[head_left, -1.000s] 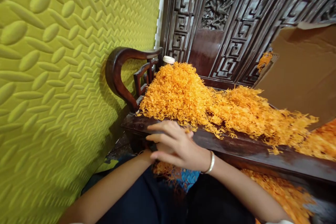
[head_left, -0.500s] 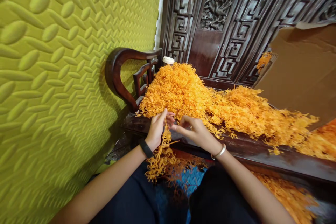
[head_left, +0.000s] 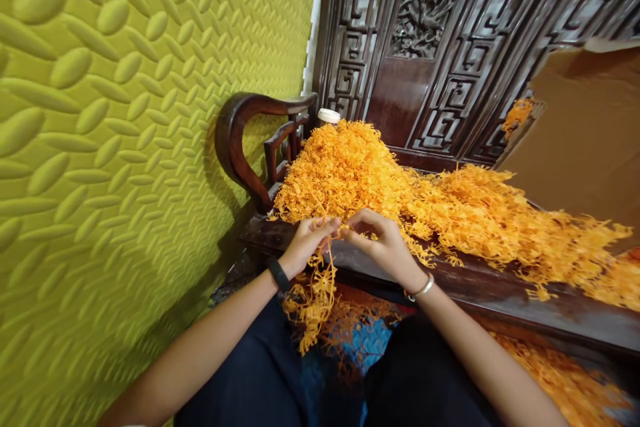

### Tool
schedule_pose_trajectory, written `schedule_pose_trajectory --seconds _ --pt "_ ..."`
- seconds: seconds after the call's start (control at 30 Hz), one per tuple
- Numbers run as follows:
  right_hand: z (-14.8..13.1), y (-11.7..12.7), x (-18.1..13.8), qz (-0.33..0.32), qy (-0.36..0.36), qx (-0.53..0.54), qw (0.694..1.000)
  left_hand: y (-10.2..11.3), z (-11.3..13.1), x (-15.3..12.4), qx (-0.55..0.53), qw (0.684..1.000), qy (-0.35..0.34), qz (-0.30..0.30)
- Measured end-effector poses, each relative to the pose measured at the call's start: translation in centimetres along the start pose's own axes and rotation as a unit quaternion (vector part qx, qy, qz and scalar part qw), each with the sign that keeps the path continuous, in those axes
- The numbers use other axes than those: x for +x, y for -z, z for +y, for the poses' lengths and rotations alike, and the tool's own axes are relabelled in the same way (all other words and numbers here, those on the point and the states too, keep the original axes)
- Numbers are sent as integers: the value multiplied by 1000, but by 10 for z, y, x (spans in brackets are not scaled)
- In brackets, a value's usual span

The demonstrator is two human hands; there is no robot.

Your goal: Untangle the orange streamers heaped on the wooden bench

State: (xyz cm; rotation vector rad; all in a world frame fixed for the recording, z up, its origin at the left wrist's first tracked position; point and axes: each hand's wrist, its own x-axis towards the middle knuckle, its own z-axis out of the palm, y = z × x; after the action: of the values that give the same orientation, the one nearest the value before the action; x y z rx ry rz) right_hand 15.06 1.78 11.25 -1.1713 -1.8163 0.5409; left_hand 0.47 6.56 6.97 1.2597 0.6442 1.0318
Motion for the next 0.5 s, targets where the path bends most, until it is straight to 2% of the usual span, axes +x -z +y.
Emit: schedule_pose_trajectory --seconds 0.1,0.2,0.3,0.37,0.43,0.5 --pt "3 2 2 -14 -27 59 998 4 3 -2 30 996 10 -83" --pt "4 4 2 -88 -91 154 980 6 8 -5 54 990 30 -126" --pt "5 6 1 -168 -140 282 934 7 13 -8 48 989 38 -132" --pt "5 5 0 -196 -148 378 893 5 16 -10 9 990 42 -137" --pt "8 2 -1 -205 -133 450 859 2 19 -12 -36 987 52 -147" --pt "12 -4 -1 -195 -108 481 848 -1 21 -13 -63 985 65 -148"
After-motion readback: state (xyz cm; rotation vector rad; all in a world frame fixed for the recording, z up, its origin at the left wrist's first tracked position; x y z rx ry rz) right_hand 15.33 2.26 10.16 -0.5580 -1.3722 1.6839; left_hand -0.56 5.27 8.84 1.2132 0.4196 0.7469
